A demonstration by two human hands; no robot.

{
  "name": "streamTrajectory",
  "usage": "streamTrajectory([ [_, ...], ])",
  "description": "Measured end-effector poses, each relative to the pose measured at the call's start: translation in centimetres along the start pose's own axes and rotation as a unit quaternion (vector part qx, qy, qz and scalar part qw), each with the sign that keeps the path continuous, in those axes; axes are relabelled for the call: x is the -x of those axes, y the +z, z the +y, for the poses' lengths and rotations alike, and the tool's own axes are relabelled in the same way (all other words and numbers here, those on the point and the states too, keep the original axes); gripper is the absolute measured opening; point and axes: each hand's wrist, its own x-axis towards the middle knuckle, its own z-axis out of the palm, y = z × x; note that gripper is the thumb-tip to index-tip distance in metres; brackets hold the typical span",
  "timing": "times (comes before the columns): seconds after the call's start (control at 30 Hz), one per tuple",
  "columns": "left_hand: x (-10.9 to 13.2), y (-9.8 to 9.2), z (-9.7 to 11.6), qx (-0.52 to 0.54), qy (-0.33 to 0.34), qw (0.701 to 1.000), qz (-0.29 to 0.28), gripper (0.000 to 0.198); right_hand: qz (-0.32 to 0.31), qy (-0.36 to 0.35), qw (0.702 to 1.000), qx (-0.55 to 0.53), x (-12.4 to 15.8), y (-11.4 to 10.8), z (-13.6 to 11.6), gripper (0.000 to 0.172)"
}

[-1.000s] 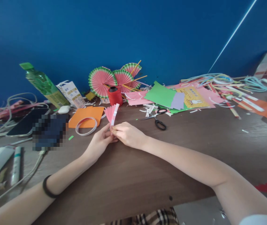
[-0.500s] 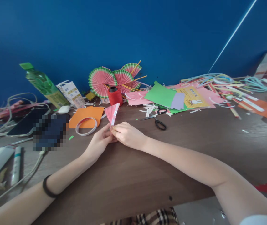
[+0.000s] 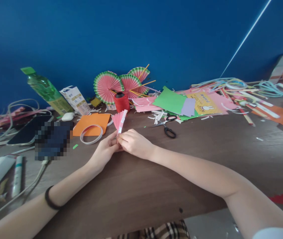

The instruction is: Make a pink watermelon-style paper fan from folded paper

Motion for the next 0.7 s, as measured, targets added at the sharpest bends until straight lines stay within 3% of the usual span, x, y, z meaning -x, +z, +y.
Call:
streamTrajectory([
  [0.37,0.0,-0.2,0.6,-0.003,-0.045,0.999,0.008,0.034,0.058,0.079,0.981,-0.167,0.3,0.1,0.7,0.023],
  [0.5,0.0,-0.2,0.8,0.001,-0.053,0.999,0.005,0.034,0.035,0.063,0.985,-0.156,0.3,-0.1,0.9,0.023],
  [0.7,0.1,-0.3,0.9,-0.009,-0.067,0.998,-0.002,0.041,0.022,0.007,0.998,-0.057,0.0,-0.6,1.2,0.026],
])
